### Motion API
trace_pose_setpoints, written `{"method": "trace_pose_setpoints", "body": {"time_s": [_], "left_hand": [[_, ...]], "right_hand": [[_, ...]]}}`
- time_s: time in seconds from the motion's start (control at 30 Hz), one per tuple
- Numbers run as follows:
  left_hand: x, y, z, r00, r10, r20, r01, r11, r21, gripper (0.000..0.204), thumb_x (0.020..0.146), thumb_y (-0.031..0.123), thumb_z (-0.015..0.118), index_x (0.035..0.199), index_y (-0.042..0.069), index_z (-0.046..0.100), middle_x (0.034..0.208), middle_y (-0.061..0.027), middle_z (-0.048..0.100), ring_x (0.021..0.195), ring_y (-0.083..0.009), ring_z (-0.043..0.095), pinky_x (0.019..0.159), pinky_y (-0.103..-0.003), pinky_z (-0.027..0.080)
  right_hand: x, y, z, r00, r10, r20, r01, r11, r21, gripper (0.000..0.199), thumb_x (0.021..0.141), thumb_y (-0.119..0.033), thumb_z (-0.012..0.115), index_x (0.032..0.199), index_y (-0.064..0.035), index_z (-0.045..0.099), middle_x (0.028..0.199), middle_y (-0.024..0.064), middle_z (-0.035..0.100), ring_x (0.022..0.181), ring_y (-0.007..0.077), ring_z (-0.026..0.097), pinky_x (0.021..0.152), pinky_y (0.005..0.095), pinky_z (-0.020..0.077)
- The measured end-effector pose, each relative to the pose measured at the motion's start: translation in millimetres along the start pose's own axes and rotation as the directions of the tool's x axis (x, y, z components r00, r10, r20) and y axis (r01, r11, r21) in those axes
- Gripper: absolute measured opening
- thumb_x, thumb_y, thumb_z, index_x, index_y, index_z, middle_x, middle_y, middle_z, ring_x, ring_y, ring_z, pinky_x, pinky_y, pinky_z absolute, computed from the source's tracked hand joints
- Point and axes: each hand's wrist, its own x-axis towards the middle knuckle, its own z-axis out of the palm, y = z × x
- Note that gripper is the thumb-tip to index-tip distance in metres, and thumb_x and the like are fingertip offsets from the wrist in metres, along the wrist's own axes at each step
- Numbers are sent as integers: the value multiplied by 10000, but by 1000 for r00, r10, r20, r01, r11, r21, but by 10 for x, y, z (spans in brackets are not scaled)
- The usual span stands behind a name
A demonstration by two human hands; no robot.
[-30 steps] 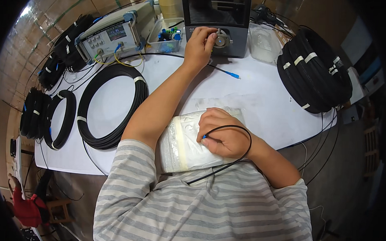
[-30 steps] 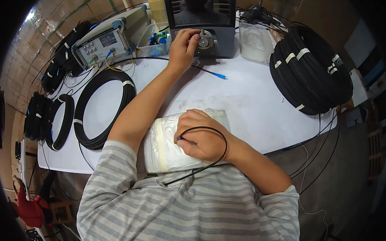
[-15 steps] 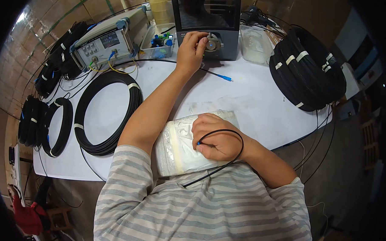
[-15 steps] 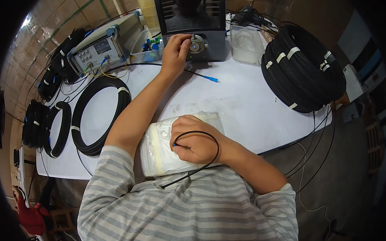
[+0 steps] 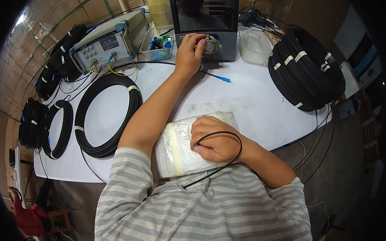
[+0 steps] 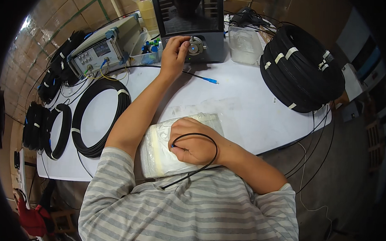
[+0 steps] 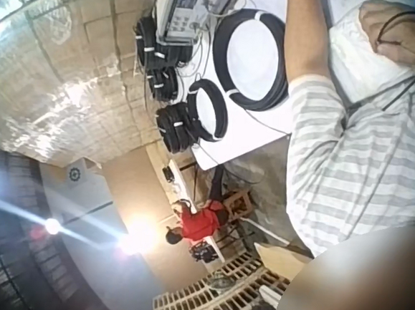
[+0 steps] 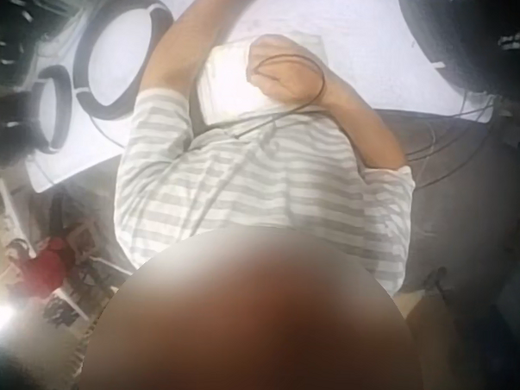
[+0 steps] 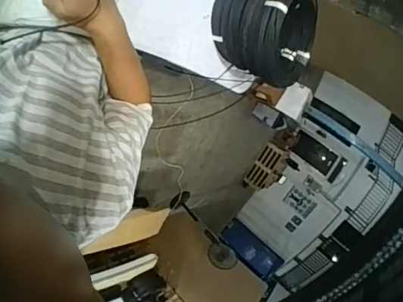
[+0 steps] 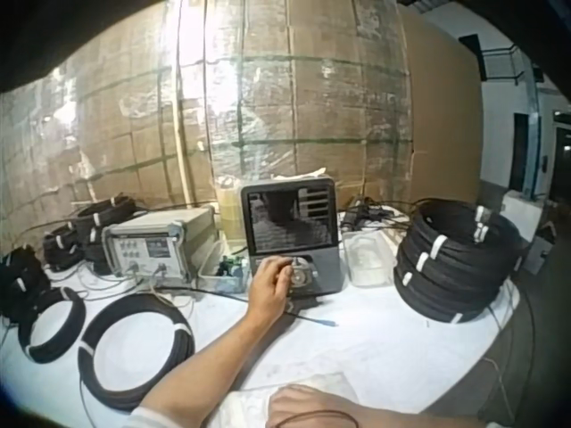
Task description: Inspecting the end of a fiber optic cable using a digital microscope and cleaning it using a specialized cleaning pen.
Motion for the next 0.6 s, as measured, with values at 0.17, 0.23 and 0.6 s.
{"method": "trace_pose_setpoints", "body": {"time_s": [0.17, 0.23, 0.6], "left_hand": [[-5, -2, -3, 1000, 11, -9, -11, 1000, -3, 223, 1004, 225, 594, 1127, 58, 676, 1117, -91, 618, 911, -222, 642, 783, -300, 523], [-7, 17, -5, 1000, -9, 3, 9, 1000, 1, 223, 1005, 224, 592, 1128, 58, 675, 1121, -92, 616, 913, -223, 643, 785, -301, 525], [-4, 11, -4, 1000, -20, 6, 20, 1000, -3, 219, 1007, 222, 589, 1123, 59, 676, 1118, -92, 617, 879, -221, 651, 761, -301, 529]], "right_hand": [[5, -9, -3, 1000, -8, 2, 8, 1000, 30, 69, 782, -79, 664, 847, -56, 672, 882, 59, 622, 948, 286, 585, 886, 406, 474], [2, -5, -4, 1000, -12, 8, 12, 1000, 25, 69, 782, -76, 665, 847, -55, 672, 880, 59, 622, 947, 286, 585, 883, 405, 475], [13, -22, -11, 1000, -29, 5, 28, 999, 22, 67, 766, -55, 655, 830, -52, 673, 877, 68, 625, 941, 286, 590, 871, 402, 481]]}}
